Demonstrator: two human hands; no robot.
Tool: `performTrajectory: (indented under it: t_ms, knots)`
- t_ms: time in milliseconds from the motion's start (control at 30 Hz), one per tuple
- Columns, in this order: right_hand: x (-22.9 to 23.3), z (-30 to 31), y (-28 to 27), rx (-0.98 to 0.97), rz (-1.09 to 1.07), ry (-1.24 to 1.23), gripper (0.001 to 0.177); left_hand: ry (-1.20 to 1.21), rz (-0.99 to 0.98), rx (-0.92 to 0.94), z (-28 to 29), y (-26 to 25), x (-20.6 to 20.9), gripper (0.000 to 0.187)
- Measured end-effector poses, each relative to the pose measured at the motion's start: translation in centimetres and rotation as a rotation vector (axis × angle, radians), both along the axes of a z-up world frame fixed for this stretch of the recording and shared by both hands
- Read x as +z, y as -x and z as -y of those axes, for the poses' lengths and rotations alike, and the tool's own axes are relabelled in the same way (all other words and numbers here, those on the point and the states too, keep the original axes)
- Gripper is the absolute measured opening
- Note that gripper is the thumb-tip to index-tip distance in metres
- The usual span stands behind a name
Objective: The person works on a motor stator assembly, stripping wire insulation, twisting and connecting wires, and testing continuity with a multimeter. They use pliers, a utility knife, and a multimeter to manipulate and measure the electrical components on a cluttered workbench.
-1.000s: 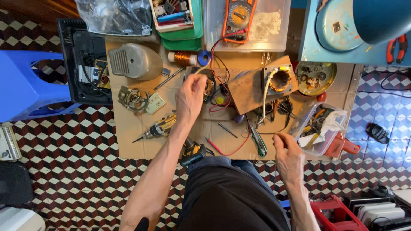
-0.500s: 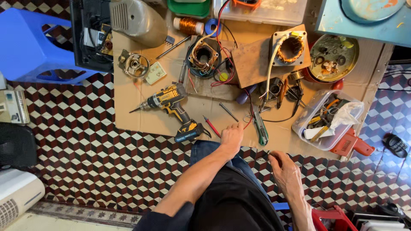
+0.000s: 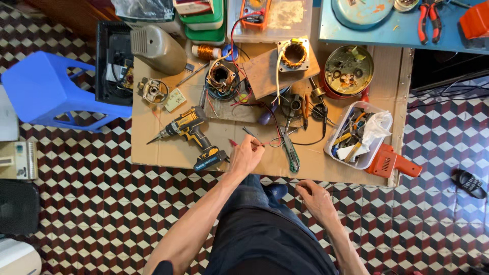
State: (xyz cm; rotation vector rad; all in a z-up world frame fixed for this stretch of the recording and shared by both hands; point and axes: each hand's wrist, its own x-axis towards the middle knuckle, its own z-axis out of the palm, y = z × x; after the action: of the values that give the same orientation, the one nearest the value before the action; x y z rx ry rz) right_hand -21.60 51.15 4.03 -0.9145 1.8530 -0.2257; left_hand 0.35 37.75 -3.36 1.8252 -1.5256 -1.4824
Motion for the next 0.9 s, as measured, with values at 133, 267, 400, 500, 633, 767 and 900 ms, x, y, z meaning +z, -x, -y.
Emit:
performTrajectory:
  t_ms: [133,267,400,500,633,767,900]
  knots:
    - [-0.5,2.0,-2.1,-0.016,0.287,-0.042,0.045,-0.249,-0.577,0.277,0.4,0.4,9.2,0.026]
    - [-1.9,4.6,-4.2,-0.332,0.752,-0.04,0.046,-0.318,-0.848,0.299,-0.1,1.7,16.7,0.027]
    - [-3.1,5.5,-5.4,-0.524,0.938,-0.147,0.039,-0.341,-1.089,0.365,-0.2,2.2,21.3,0.022]
    - [-4.1,5.7,-5.1,-0.645,1.41,0.004,0.025,-0.354,-1.046,0.33,-0.2,2.7,21.0,0.02]
    - [-5.2,6.0,-3.2,-0.814,1.519,0.154,0.031,-0.527,-0.65,0.195,-0.6,1.7,17.2,0.023]
    - [-6.8,5.4,-1.2,-1.071,1.416,0.215,0.038,-0.53,-0.297,-0.014,-1.5,-0.3,13.8,0.021]
    - [-8.0,3.9,-0.8,-1.14,1.27,0.193,0.05,0.111,0.386,-0.576,-1.0,-1.3,12.0,0.02]
